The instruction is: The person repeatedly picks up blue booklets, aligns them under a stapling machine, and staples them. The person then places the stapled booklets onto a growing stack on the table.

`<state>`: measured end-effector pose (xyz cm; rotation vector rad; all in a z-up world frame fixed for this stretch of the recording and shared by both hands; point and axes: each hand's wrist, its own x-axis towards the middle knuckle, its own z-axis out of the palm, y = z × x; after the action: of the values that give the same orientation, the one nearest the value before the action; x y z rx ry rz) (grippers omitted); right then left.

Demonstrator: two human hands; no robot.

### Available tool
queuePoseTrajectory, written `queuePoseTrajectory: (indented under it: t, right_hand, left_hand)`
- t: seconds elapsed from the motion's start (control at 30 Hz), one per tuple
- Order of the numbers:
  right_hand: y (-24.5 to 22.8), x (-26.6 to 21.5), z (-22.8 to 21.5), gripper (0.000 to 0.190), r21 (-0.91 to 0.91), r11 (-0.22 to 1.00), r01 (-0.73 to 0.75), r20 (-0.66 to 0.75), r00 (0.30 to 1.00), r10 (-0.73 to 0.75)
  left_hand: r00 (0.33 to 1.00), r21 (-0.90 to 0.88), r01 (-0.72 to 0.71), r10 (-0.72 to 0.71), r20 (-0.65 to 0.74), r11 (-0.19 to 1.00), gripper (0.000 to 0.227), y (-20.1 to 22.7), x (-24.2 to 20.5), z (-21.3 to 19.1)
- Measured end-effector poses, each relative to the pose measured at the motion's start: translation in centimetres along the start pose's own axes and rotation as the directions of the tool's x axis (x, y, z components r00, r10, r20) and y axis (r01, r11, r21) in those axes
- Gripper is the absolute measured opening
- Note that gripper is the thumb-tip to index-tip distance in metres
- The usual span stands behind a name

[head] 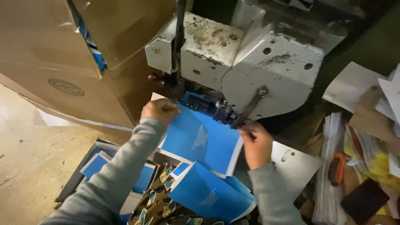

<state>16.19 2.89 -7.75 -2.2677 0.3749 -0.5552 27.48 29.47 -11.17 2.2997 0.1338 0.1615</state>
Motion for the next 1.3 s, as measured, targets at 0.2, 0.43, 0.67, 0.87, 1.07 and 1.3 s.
queuePoseTrajectory:
  t: [0.2, 0.43, 0.67, 0.87, 1.07, 1.3]
  right_hand:
    - [1.3, 0.5, -1.7, 0.013, -0.042, 0.998, 0.036, -0.092, 0.995, -0.040]
    - [1.4, 0.0, 0.6, 0.010, -0.311, 0.950, 0.031, -0.100, 0.993, -0.066]
    - [-2.3, 0.1, -2.2, 0.016, -0.301, 0.906, 0.297, -0.058, 0.943, -0.328]
    - [2.9, 1.2, -0.6, 0.008, -0.411, 0.807, 0.425, -0.122, 0.851, -0.510]
    - [5.0, 1.9, -1.0, 0.008, -0.461, 0.746, 0.482, -0.012, 0.837, -0.548]
    - [4.8, 2.0, -1.1, 0.007, -0.337, 0.809, 0.482, -0.068, 0.844, -0.531]
  left_hand:
    - [0.999, -0.093, -0.030, 0.032, 0.017, 0.995, 0.022, -0.1, -1.4, 3.3]
    - [0.994, -0.035, 0.054, -0.050, 0.096, 0.998, 0.026, 1.4, -0.8, -0.4]
    - [0.995, -0.017, 0.013, -0.011, 0.098, 1.000, 0.022, 0.9, -1.5, 0.7]
    - [0.977, -0.002, -0.202, 0.201, -0.064, 0.979, 0.022, 2.1, -4.9, 0.4]
    - [0.922, 0.107, -0.373, 0.381, -0.062, 0.922, 0.038, 2.2, -8.1, 6.5]
    - [0.875, -0.075, -0.485, 0.483, -0.038, 0.871, 0.044, 4.7, -9.5, 6.4]
